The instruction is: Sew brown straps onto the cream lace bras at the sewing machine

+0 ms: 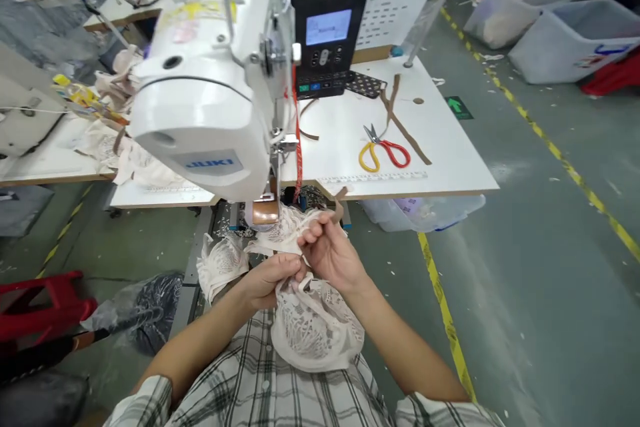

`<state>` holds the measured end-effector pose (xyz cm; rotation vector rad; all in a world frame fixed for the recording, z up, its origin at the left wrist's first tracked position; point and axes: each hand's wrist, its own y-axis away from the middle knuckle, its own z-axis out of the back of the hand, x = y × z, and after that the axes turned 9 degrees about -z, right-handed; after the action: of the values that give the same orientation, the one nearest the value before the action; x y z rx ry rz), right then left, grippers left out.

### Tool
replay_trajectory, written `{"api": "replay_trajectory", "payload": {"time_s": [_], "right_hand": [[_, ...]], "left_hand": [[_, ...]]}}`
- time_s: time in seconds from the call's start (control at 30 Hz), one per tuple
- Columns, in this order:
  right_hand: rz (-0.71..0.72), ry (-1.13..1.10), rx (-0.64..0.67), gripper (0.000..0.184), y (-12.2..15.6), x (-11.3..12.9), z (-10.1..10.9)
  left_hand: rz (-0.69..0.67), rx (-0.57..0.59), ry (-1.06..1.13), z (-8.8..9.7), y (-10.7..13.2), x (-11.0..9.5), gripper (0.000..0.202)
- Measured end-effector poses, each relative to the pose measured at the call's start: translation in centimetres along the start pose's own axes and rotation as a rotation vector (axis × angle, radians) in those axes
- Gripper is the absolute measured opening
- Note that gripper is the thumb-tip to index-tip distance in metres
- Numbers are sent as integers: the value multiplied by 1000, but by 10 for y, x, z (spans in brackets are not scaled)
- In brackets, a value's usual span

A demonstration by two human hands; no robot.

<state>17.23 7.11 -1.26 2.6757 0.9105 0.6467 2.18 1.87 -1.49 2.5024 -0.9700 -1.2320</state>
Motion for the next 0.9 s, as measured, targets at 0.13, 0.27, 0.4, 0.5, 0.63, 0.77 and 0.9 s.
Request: {"api": "replay_trajectory", "payload": {"time_s": [0.13,0.27,0.4,0.5,0.63,0.77,0.9], "right_hand": [[-65,-29,-116,5,-6,-2,15],[-402,175,-31,45,4,-18,32],[-415,413,23,56,16,-19,30],[-228,599,-102,37,10,-7,19],[158,818,-207,28,-15,17,3],[331,1207,-186,22,-42,35,-12],[420,1422,-153,16,-67,40,-25]], "left_hand": [[-177,-95,-95,-5,8,-14,42],[-306,-65,-469,-16,19,-30,42],[-301,-28,-669,-25,17,-30,44],[-384,-26,-815,-27,12,-28,39],[-800,-71,-1210,-15,12,-41,29],[-1022,-428,-1623,12,13,-59,28],[-899,-696,-1688,27,12,-63,26]]}}
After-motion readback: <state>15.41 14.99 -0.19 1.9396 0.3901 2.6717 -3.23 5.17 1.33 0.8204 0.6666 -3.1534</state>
